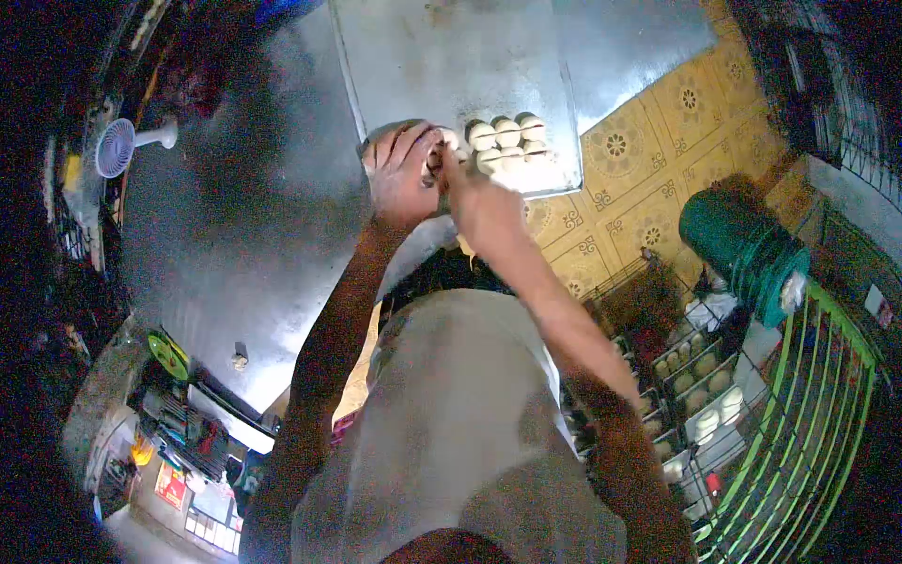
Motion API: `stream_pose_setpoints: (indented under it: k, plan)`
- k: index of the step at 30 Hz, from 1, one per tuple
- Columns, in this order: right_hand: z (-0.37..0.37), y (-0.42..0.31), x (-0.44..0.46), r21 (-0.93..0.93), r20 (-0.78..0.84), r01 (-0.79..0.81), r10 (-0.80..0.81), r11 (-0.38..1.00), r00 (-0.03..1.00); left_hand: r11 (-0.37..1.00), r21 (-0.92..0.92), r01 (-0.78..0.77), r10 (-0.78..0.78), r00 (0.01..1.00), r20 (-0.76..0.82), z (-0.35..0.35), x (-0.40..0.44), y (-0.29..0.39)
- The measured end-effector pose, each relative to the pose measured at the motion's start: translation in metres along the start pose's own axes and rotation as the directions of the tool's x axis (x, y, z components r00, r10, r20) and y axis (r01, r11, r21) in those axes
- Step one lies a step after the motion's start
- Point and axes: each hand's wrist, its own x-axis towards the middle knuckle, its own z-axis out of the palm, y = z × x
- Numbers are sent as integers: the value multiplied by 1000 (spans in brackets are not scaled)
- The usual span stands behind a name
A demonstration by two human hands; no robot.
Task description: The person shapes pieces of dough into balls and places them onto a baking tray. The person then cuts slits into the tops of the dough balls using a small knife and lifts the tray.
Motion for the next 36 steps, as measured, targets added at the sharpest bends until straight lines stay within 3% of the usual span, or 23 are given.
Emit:
stream_pose_setpoints:
  k: [2,4,6,7,9,10,13,14,16,17,19,20,24,26,28,29,32,33,35,36]
  plan:
    - [-1,7,-41,-152,125,50,-31,987,992,1000,-11,-3,2,1000,-31,0,4,1]
    - [-8,16,-58,-134,163,67,-45,989,986,1000,13,17,-17,1000,8,-6,6,5]
    - [-32,12,-56,26,-92,0,3,1000,996,1000,-1,16,-16,1000,25,-9,9,17]
    - [-36,18,-42,74,-16,-92,93,993,996,1000,-9,15,-14,999,44,-8,8,22]
    - [-34,28,-2,-22,-24,-120,119,993,993,1000,-24,-16,18,994,108,5,10,32]
    - [-21,40,7,-30,-107,-47,43,998,993,999,-14,-29,30,989,146,7,14,39]
    - [-14,41,-19,-68,-112,-37,30,997,993,999,21,-27,24,990,136,25,17,36]
    - [-18,43,-39,-157,69,-75,87,985,994,999,46,-26,20,991,129,29,15,34]
    - [-30,45,-70,-120,136,-54,70,991,988,999,39,-28,24,994,111,28,18,36]
    - [-22,54,-78,-38,-37,-20,19,999,999,999,34,-19,15,993,118,25,18,38]
    - [-55,46,-52,-134,10,-99,101,986,995,1000,-18,-5,7,991,132,22,21,50]
    - [-61,47,-35,-67,-105,-68,60,995,993,1000,-32,-2,7,987,161,20,24,58]
    - [-24,77,-7,-112,-46,-64,59,992,997,1000,1,-7,7,977,215,38,30,71]
    - [-28,76,-42,-146,-64,-19,10,989,998,999,40,-19,15,994,110,51,31,67]
    - [-46,71,-72,-229,241,-52,109,972,964,999,38,-24,19,991,132,49,29,67]
    - [-48,73,-74,-141,33,15,-11,990,999,999,41,-24,18,992,125,48,32,68]
    - [-68,84,-55,-68,-117,-41,33,997,993,1000,15,-25,22,986,168,45,31,79]
    - [-73,87,-36,-14,-125,-65,62,998,990,999,-11,-30,31,983,183,47,32,84]
    - [-55,105,-5,-130,-76,-47,37,990,996,998,-38,-40,47,974,221,55,36,93]
    - [-55,109,-7,-27,-92,19,-21,999,996,998,-35,-42,49,973,227,61,36,92]
